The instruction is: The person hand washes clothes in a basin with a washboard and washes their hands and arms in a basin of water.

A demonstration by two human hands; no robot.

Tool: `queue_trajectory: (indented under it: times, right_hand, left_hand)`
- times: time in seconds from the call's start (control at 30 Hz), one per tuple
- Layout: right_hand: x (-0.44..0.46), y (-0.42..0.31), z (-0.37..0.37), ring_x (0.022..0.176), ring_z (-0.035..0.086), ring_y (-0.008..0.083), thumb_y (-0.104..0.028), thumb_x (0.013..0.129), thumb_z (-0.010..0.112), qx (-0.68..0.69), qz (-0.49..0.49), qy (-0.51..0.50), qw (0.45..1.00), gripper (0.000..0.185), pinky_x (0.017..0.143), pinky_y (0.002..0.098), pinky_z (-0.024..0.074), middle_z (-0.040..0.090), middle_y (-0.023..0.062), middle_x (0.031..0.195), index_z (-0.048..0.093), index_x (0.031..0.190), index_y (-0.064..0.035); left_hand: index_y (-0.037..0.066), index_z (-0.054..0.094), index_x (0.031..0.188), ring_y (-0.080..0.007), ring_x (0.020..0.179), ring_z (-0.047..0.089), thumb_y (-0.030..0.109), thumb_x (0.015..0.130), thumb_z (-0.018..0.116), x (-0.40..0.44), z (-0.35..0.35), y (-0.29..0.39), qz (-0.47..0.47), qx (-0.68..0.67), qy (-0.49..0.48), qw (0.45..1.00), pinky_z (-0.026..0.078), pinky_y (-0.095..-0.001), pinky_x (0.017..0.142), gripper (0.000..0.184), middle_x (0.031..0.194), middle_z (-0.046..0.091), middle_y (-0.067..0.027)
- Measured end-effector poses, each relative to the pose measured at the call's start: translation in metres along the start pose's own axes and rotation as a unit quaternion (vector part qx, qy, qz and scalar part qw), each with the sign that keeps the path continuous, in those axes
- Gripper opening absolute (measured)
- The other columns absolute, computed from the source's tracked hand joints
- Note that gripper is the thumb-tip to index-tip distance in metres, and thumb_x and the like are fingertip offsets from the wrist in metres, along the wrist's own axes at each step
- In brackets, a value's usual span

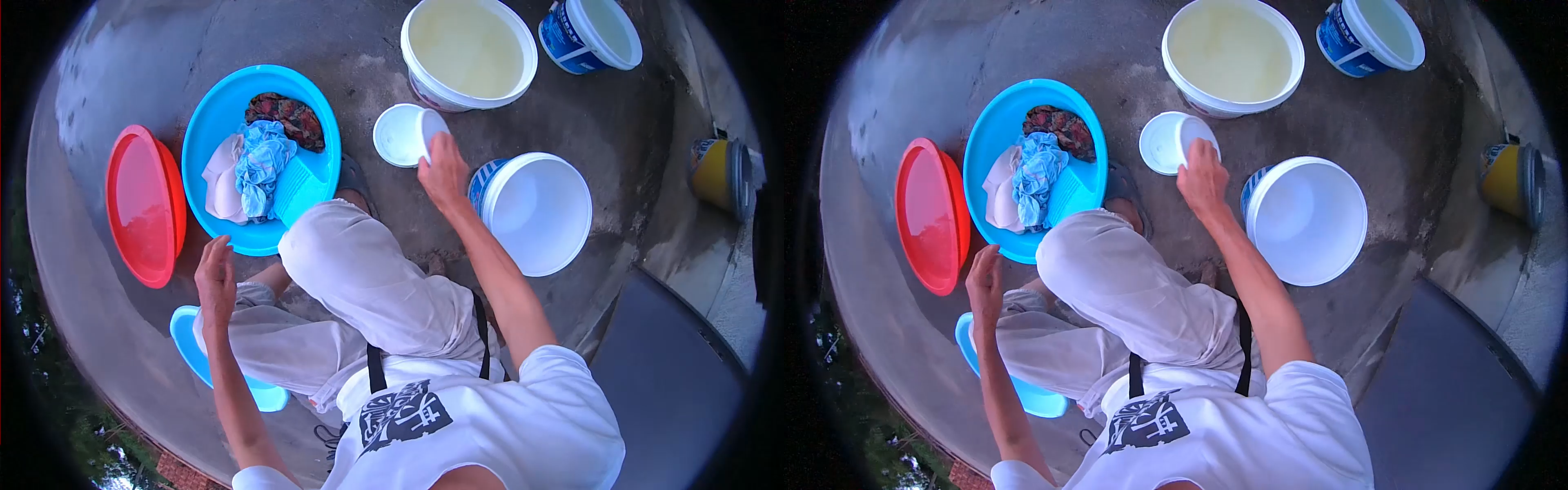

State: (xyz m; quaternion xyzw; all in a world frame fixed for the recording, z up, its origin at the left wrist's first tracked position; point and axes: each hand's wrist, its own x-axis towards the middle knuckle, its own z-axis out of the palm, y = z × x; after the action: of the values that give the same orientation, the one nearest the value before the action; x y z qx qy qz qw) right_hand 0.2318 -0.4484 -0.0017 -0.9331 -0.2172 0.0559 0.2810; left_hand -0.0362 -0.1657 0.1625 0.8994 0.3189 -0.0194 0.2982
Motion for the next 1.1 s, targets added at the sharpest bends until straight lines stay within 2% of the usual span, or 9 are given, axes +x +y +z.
queue_trajectory:
  times: [0.17, 0.5, 0.6, 0.67, 0.7, 0.77, 0.8, 0.9, 1.1]
  right_hand:
    - [0.022, -0.016, 0.051, 0.088, 0.057, 0.0287, -0.012, 0.067, 0.072, -0.106, -0.128, -0.075, 0.983, 0.038, 0.066, 0.0386, 0.0529, 0.049, 0.0125, 0.092, 0.047, 0.095, -0.0045]
    - [0.028, -0.03, 0.077, 0.088, 0.057, 0.0293, -0.016, 0.075, 0.068, -0.129, -0.129, -0.113, 0.977, 0.031, 0.066, 0.039, 0.0518, 0.051, 0.0131, 0.096, 0.05, 0.098, -0.0035]
    - [0.029, -0.029, 0.061, 0.09, 0.056, 0.0317, -0.017, 0.077, 0.068, -0.1, -0.098, -0.126, 0.982, 0.031, 0.073, 0.0421, 0.0499, 0.052, 0.0143, 0.096, 0.051, 0.098, -0.003]
    - [0.037, -0.01, 0.038, 0.094, 0.055, 0.0346, -0.019, 0.078, 0.066, -0.095, -0.033, 0.029, 0.995, 0.033, 0.083, 0.0456, 0.0454, 0.053, 0.0164, 0.099, 0.051, 0.104, -0.003]
    - [0.038, 0.004, 0.035, 0.094, 0.055, 0.0346, -0.019, 0.078, 0.066, -0.096, -0.034, 0.027, 0.994, 0.033, 0.083, 0.0456, 0.0454, 0.053, 0.0164, 0.099, 0.051, 0.104, -0.003]
    - [0.043, 0.034, 0.041, 0.103, 0.053, 0.0386, -0.022, 0.083, 0.061, -0.088, 0.128, 0.033, 0.987, 0.04, 0.093, 0.0473, 0.0396, 0.055, 0.0201, 0.112, 0.05, 0.117, -0.0025]
    - [0.045, 0.041, 0.042, 0.103, 0.053, 0.0386, -0.022, 0.083, 0.061, -0.087, 0.128, 0.033, 0.987, 0.04, 0.093, 0.0473, 0.0396, 0.055, 0.0201, 0.112, 0.05, 0.117, -0.0025]
    - [0.051, 0.056, 0.044, 0.113, 0.051, 0.0407, -0.026, 0.089, 0.052, 0.075, 0.223, -0.121, 0.964, 0.05, 0.095, 0.0448, 0.0398, 0.053, 0.0264, 0.123, 0.042, 0.132, -0.0043]
    - [0.035, 0.078, 0.07, 0.101, 0.06, 0.0381, -0.022, 0.087, 0.057, 0.149, 0.232, -0.123, 0.953, 0.048, 0.086, 0.0441, 0.0483, 0.057, 0.0256, 0.115, 0.043, 0.129, -0.0024]
  left_hand:
    - [-0.003, 0.059, 0.111, -0.0272, 0.095, 0.063, 0.001, 0.09, 0.053, 0.005, 0.012, 0.007, -0.003, -0.022, -0.004, 1.0, 0.051, -0.034, 0.081, 0.022, 0.112, 0.059, -0.0177]
    - [-0.002, 0.059, 0.11, -0.0255, 0.09, 0.064, 0.001, 0.09, 0.053, 0.011, 0.018, -0.004, -0.03, -0.072, -0.005, 0.997, 0.051, -0.0334, 0.076, 0.021, 0.111, 0.06, -0.0164]
    - [-0.001, 0.06, 0.11, -0.0257, 0.088, 0.065, 0.002, 0.09, 0.053, 0.01, 0.025, -0.012, -0.004, -0.066, 0.004, 0.998, 0.052, -0.0329, 0.073, 0.021, 0.111, 0.061, -0.0161]
    - [0.0, 0.06, 0.11, -0.0257, 0.087, 0.065, 0.003, 0.09, 0.053, 0.01, 0.029, -0.022, -0.005, -0.064, 0.005, 0.998, 0.052, -0.033, 0.072, 0.021, 0.112, 0.061, -0.0159]
    - [0.001, 0.061, 0.11, -0.0256, 0.087, 0.065, 0.003, 0.09, 0.054, 0.01, 0.031, -0.024, -0.002, -0.058, 0.005, 0.998, 0.052, -0.0331, 0.071, 0.021, 0.112, 0.061, -0.0157]
    - [0.001, 0.061, 0.111, -0.0245, 0.09, 0.064, 0.003, 0.091, 0.054, 0.013, 0.031, -0.02, -0.021, -0.066, -0.008, 0.998, 0.052, -0.0323, 0.074, 0.022, 0.111, 0.061, -0.015]
    - [0.002, 0.062, 0.112, -0.0233, 0.093, 0.064, 0.003, 0.091, 0.054, 0.015, 0.031, -0.017, -0.038, -0.073, -0.021, 0.996, 0.052, -0.0314, 0.077, 0.023, 0.11, 0.062, -0.0143]
    - [0.001, 0.061, 0.109, -0.0237, 0.083, 0.064, 0.005, 0.091, 0.054, 0.022, 0.039, -0.013, -0.003, -0.098, -0.007, 0.995, 0.052, -0.0323, 0.068, 0.02, 0.109, 0.062, -0.0155]
    - [0.001, 0.06, 0.11, -0.0198, 0.082, 0.063, 0.006, 0.09, 0.055, 0.052, 0.061, -0.003, 0.009, -0.17, -0.02, 0.985, 0.05, -0.0293, 0.066, 0.022, 0.105, 0.064, -0.0116]
